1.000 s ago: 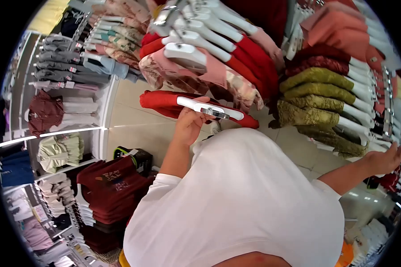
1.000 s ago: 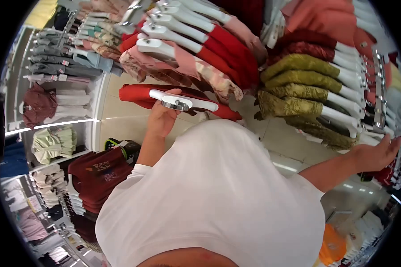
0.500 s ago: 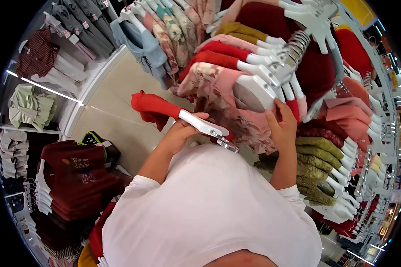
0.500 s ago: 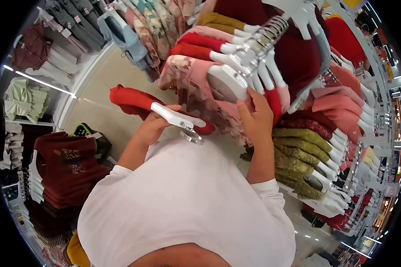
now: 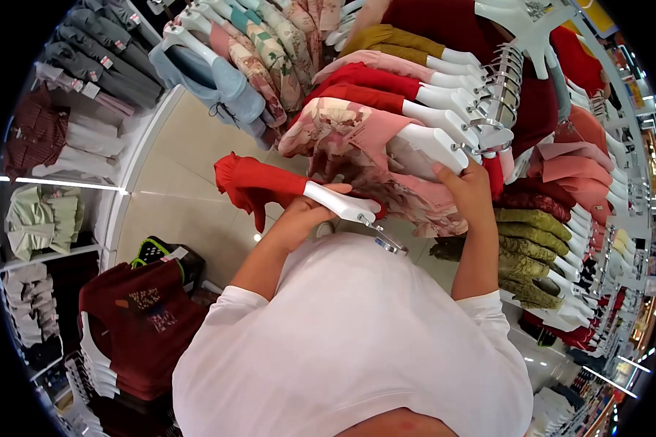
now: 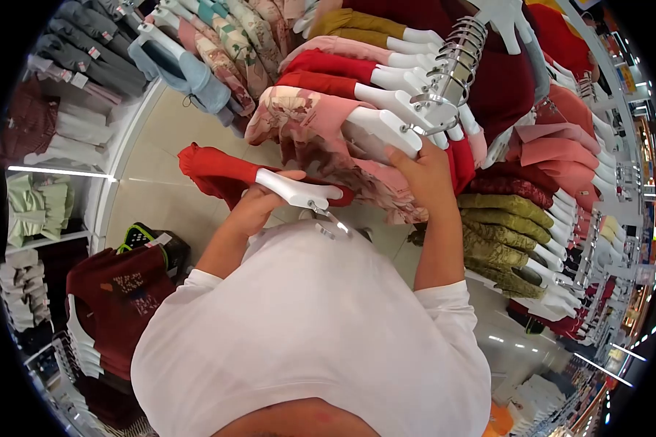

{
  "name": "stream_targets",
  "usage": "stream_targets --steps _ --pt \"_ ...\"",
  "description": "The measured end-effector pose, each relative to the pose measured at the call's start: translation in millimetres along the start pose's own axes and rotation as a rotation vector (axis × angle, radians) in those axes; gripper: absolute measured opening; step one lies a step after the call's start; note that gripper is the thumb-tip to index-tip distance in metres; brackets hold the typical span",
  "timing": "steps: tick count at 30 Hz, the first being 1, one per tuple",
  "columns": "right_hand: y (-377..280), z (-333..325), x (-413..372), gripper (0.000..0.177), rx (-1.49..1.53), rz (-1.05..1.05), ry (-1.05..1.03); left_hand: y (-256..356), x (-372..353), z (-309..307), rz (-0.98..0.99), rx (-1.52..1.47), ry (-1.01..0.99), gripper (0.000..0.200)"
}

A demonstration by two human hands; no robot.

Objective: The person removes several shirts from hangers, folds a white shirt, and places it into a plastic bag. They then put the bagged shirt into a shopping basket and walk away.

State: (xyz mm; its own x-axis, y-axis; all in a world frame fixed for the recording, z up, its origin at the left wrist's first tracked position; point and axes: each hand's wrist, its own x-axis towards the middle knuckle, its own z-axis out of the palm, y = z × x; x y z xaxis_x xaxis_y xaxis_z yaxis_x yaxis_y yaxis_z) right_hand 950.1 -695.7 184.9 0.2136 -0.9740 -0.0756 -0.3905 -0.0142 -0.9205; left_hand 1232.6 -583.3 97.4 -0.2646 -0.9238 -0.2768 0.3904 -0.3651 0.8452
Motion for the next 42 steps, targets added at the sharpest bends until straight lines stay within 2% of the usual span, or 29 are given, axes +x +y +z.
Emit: stream_targets --steps 8,11,14,15,16,20,23,26,27,29,35,38,42 --pt "-9.9 -10.9 -13.2 0.027 0.139 0.013 -0.021 2.5 21.8 2.4 -0.071 0.035 -0.108 0.047" --pt "7.9 -21.7 -23.3 0.027 0.053 0.054 -0.066 0.1 30.9 3.0 -0.066 0.047 -0.188 0.042" --pt "20.9 -29.4 -37.4 0.023 -0.003 0.262 -0.045 3.7 36.4 11.8 -0.093 0.056 -0.225 0.042" --pt "16.8 -29.5 -44.2 0.024 0.083 0.373 -0.034 4.6 39.2 14.7 -0.088 0.061 -0.246 0.042" --pt "21.9 -32.9 -51.4 0.026 0.059 0.366 -0.020 4.8 41.8 18.0 -0.083 0.065 -0.267 0.042" --pt "82.3 -43.6 -94.6 0.033 0.058 0.348 0.048 4.8 52.8 36.4 -0.060 0.095 -0.321 0.040" --pt "119.6 -60.2 -129.6 0.038 -0.014 0.388 0.078 16.5 62.4 59.4 0.008 0.059 -0.405 0.049" --pt "140.4 -71.2 -169.6 0.040 -0.121 0.506 0.127 19.1 72.5 71.7 -0.024 0.085 -0.306 0.049" --pt "147.0 -76.2 -182.0 0.039 -0.151 0.557 0.132 20.6 78.2 73.0 0.009 0.016 -0.357 0.041" --pt "178.7 -88.8 -211.8 0.040 -0.140 0.646 0.127 31.0 84.1 84.5 0.069 -0.064 -0.391 0.041" --pt "206.7 -99.7 -278.4 0.046 -0.057 0.693 0.223 48.8 105.1 106.9 0.263 -0.246 -0.381 0.035" --pt "232.4 -95.8 -300.0 0.043 -0.080 0.732 0.194 43.2 117.6 102.5 0.263 -0.298 -0.364 0.039" --pt "238.2 -85.1 -307.1 0.043 -0.085 0.734 0.161 30.2 126.6 93.3 0.152 -0.328 -0.235 0.036"
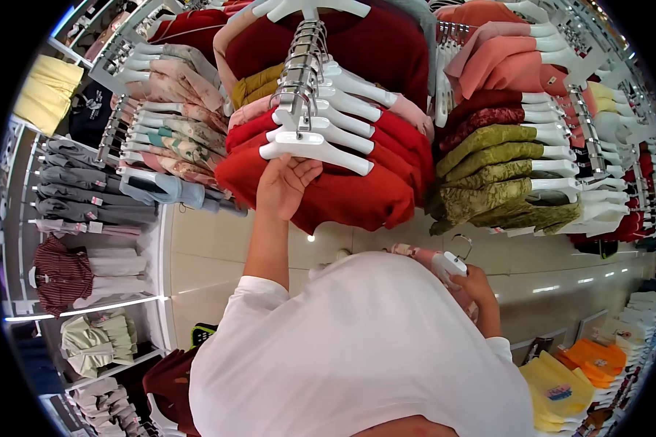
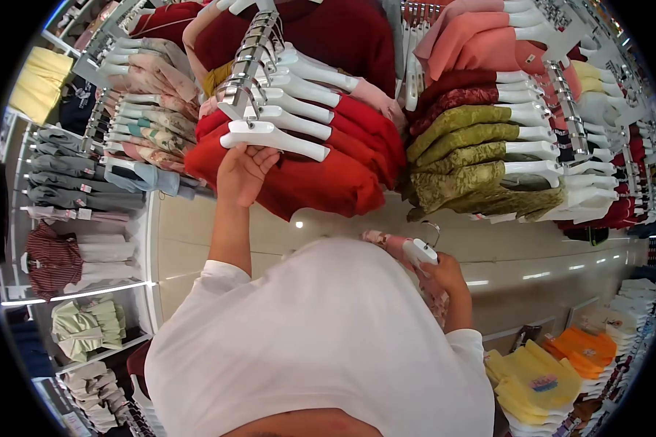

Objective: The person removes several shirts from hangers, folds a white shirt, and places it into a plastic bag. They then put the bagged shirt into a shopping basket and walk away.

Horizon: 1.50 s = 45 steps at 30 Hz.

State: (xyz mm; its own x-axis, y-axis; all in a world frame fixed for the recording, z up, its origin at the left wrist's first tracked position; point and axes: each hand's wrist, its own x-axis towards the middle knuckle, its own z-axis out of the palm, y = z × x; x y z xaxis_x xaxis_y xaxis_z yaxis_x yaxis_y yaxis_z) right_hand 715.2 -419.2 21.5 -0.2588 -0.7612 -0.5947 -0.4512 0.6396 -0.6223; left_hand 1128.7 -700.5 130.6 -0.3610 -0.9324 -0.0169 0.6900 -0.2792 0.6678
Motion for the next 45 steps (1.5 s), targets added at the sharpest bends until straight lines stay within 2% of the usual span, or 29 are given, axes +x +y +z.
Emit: stream_targets --steps 5,14,21,25,32,34,36,39,42,45 --pt "-9.1 5.5 -0.6 0.048 -0.029 -0.012 -0.059 -7.1 -11.0 -7.0 -0.028 -0.001 0.025 0.035" --pt "-23.2 25.0 16.6 0.046 -0.041 -0.136 -0.164 -11.6 -36.5 8.4 -0.001 0.041 0.067 0.036" --pt "-82.2 26.7 -3.9 0.045 -0.028 -0.217 -0.272 -43.7 -89.7 10.7 -0.070 0.177 0.182 0.039" --pt "-93.9 29.1 -6.5 0.043 -0.122 -0.353 -0.342 -64.1 -120.9 11.0 -0.187 0.304 0.306 0.035" --pt "-116.8 53.8 -8.5 0.040 -0.084 -0.521 -0.460 -93.1 -166.7 7.4 -0.348 0.822 0.243 0.045" --pt "-127.5 62.3 -15.3 0.036 -0.100 -0.554 -0.444 -87.7 -173.8 19.1 -0.607 0.845 0.269 0.048" --pt "-142.0 71.6 -25.4 0.034 -0.101 -0.517 -0.462 -85.5 -183.4 24.0 -0.660 0.907 0.203 0.051" --pt "-166.7 87.9 -42.6 0.030 -0.096 -0.505 -0.448 -84.3 -199.7 21.5 -0.426 1.071 0.040 0.049" --pt "-186.3 121.1 -56.9 0.031 -0.127 -0.502 -0.473 -54.5 -220.9 11.9 -0.341 1.225 -0.066 0.044" --pt "-210.6 162.3 -71.4 0.034 -0.185 -0.583 -0.489 -27.3 -245.2 -17.6 -0.338 1.322 -0.041 0.042"
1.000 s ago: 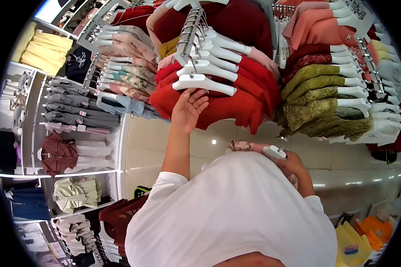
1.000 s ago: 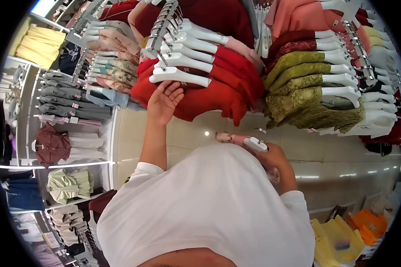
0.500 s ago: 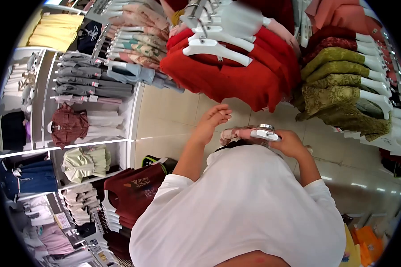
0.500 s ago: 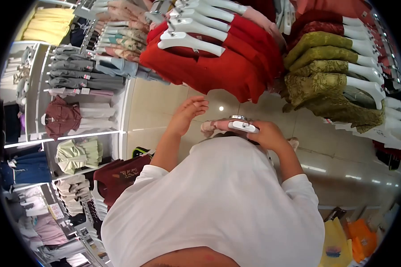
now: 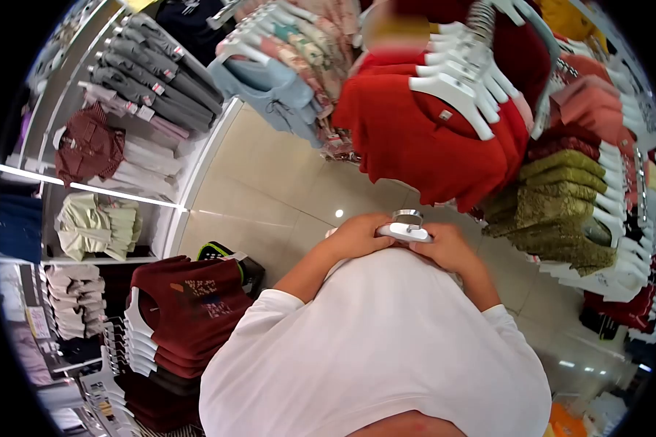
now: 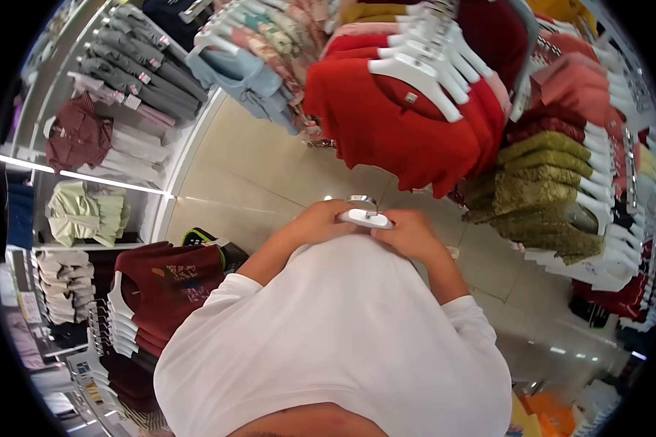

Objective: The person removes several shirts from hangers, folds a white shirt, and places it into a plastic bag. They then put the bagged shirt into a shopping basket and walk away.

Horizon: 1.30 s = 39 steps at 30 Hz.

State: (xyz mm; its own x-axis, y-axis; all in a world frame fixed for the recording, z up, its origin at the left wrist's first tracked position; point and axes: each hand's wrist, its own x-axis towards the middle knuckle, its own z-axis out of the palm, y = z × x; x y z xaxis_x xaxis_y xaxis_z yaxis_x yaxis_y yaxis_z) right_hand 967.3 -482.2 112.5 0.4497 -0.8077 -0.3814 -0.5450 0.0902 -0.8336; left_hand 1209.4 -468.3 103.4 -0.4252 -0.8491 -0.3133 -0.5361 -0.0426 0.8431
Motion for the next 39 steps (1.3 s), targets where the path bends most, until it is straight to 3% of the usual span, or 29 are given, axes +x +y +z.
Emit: stream_targets --steps 10,14,23,26,31,34,37,38,39 --pt "-100.4 103.5 71.8 0.035 -0.146 -0.075 -0.142 -67.3 -90.2 -86.0 0.073 0.152 0.352 0.040" --pt "-121.5 124.9 89.6 0.034 -0.137 -0.152 -0.173 -95.2 -107.7 -112.8 0.048 0.143 0.338 0.035" --pt "-145.0 121.9 149.0 0.066 -0.093 -0.269 -0.284 -102.6 -104.9 -163.5 0.036 0.079 0.388 0.029" --pt "-146.1 118.1 185.2 0.065 -0.173 -0.281 -0.305 -106.8 -98.6 -186.3 0.001 0.070 0.414 0.027" --pt "-155.6 99.3 247.5 0.044 -0.342 -0.247 -0.396 -101.1 -69.6 -227.8 -0.085 0.008 0.474 0.023" --pt "-152.6 86.6 271.4 0.033 -0.263 -0.232 -0.353 -87.4 -40.5 -249.2 -0.328 -0.366 0.375 0.024" --pt "-141.8 77.4 290.0 0.032 -0.183 -0.235 -0.321 -75.2 -13.0 -271.7 -0.295 -0.167 0.323 0.027" --pt "-138.4 76.4 293.8 0.033 -0.163 -0.239 -0.306 -51.3 -7.8 -284.3 -0.423 -0.022 0.253 0.028" --pt "-136.5 75.5 294.7 0.031 -0.140 -0.257 -0.286 -55.2 -3.7 -291.5 -0.386 -0.069 0.239 0.029"
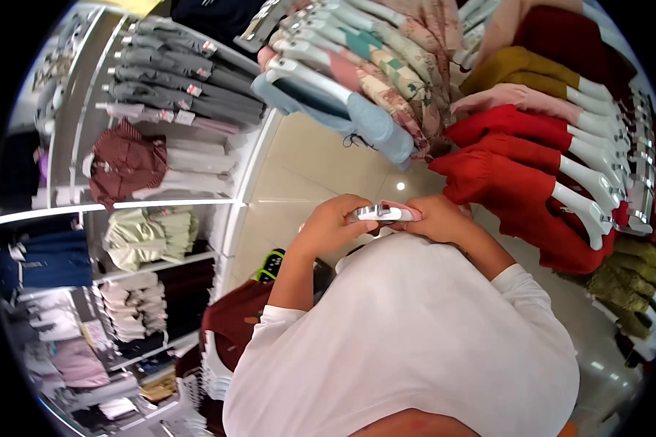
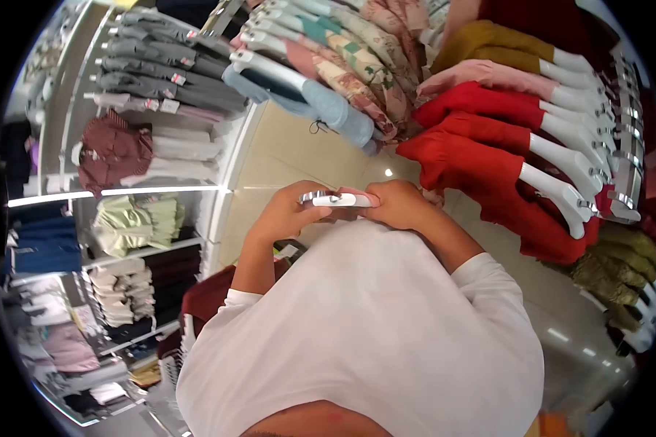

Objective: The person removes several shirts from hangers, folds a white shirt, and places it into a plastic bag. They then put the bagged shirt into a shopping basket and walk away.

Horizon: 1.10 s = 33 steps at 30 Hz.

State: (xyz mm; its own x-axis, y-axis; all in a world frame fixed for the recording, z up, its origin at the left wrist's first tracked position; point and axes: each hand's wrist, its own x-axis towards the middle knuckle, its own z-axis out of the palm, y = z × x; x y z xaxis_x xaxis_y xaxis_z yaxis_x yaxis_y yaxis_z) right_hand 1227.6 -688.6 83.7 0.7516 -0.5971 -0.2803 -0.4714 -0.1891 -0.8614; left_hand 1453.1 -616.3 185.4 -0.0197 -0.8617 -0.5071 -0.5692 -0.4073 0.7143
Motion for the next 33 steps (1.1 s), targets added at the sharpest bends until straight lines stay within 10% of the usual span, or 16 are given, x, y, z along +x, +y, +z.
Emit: stream_targets --steps 5,10,33 --pt "20.3 -8.4 -5.9 0.024 -0.039 -0.047 0.101 -30.9 64.9 -32.5 0.509 -0.413 0.152 0.046" --pt "25.5 -27.3 -22.7 0.027 0.071 0.018 0.154 -5.6 121.5 -62.1 0.314 -0.824 0.447 0.052" --pt "-60.8 -5.1 -19.3 0.023 -0.080 0.318 0.517 -29.9 162.4 -131.8 0.665 -1.234 -0.126 0.027"
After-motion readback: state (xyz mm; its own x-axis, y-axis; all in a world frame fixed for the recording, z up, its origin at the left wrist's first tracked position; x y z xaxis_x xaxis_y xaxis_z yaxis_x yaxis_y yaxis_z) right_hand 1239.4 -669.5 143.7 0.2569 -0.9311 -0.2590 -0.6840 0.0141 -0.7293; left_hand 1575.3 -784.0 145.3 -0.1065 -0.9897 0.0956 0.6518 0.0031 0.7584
